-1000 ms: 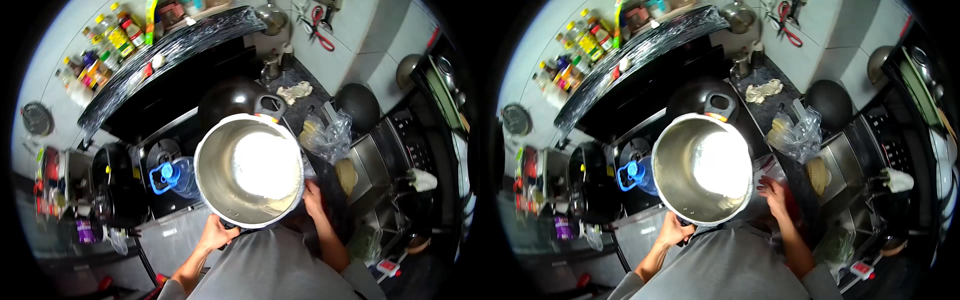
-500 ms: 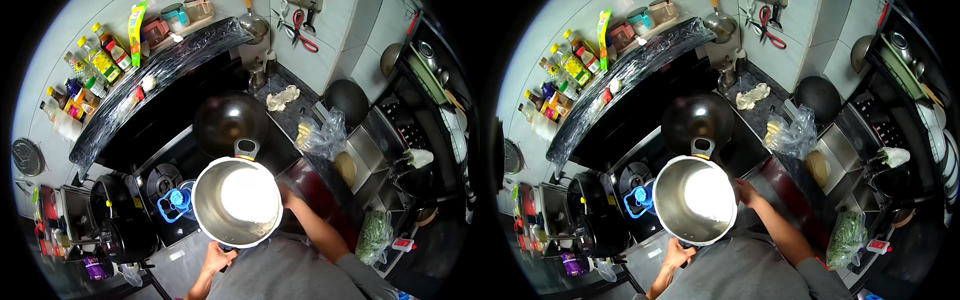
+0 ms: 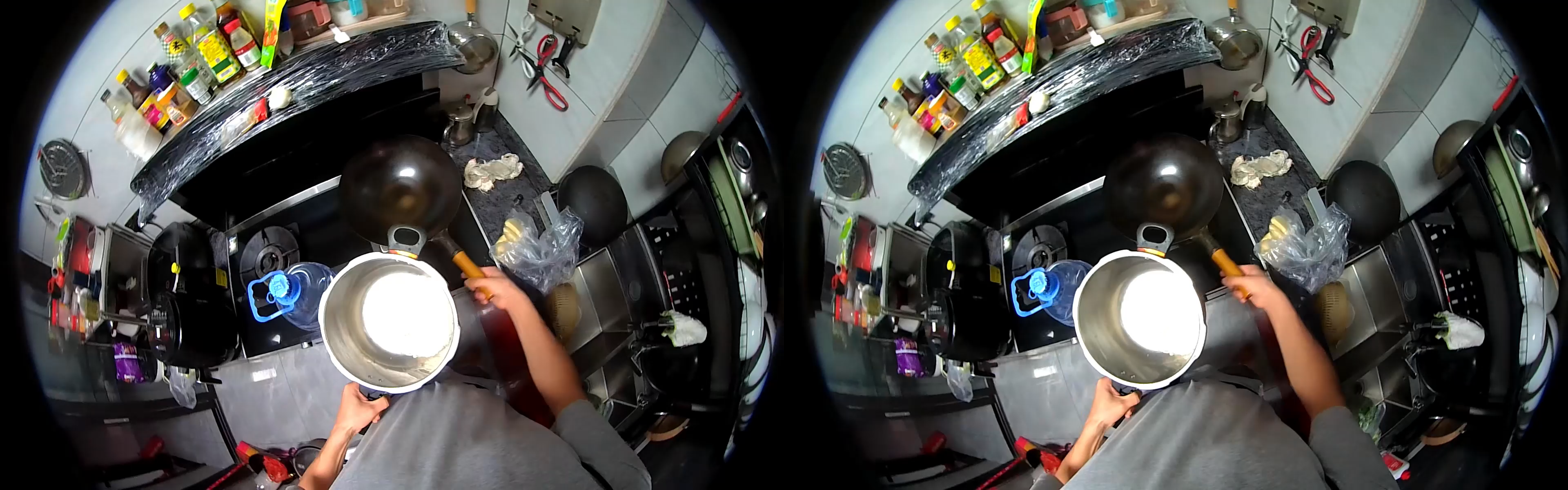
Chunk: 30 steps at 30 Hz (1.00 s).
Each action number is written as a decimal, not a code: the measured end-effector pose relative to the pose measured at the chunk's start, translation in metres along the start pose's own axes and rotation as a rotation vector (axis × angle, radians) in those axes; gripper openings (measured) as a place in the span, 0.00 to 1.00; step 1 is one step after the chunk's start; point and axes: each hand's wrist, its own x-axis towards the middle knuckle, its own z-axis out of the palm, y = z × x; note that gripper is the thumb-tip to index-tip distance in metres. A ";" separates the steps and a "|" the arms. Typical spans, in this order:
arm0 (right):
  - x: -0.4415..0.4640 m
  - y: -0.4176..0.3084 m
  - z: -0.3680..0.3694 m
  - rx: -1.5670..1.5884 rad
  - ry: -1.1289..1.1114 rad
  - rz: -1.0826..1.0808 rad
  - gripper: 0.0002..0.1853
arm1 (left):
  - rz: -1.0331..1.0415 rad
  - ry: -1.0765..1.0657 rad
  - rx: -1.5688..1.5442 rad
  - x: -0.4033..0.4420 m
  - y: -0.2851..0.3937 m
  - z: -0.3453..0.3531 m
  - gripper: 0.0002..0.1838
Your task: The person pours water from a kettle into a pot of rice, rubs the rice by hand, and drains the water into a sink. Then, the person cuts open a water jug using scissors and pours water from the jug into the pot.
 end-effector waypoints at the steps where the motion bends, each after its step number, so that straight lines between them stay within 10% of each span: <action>1: 0.000 -0.010 -0.014 0.026 -0.045 0.027 0.15 | -0.035 0.019 0.030 -0.001 0.004 0.005 0.06; 11: -0.002 -0.064 -0.074 -0.154 -0.110 -0.012 0.30 | -0.118 0.112 -0.002 0.049 -0.045 0.042 0.20; 18: 0.009 -0.022 -0.076 -0.387 0.324 -0.221 0.31 | -0.077 0.095 -0.068 0.068 -0.076 0.039 0.23; 30: -0.010 0.023 -0.054 0.254 0.529 -0.461 0.29 | -0.078 0.139 -0.178 0.108 -0.079 0.056 0.23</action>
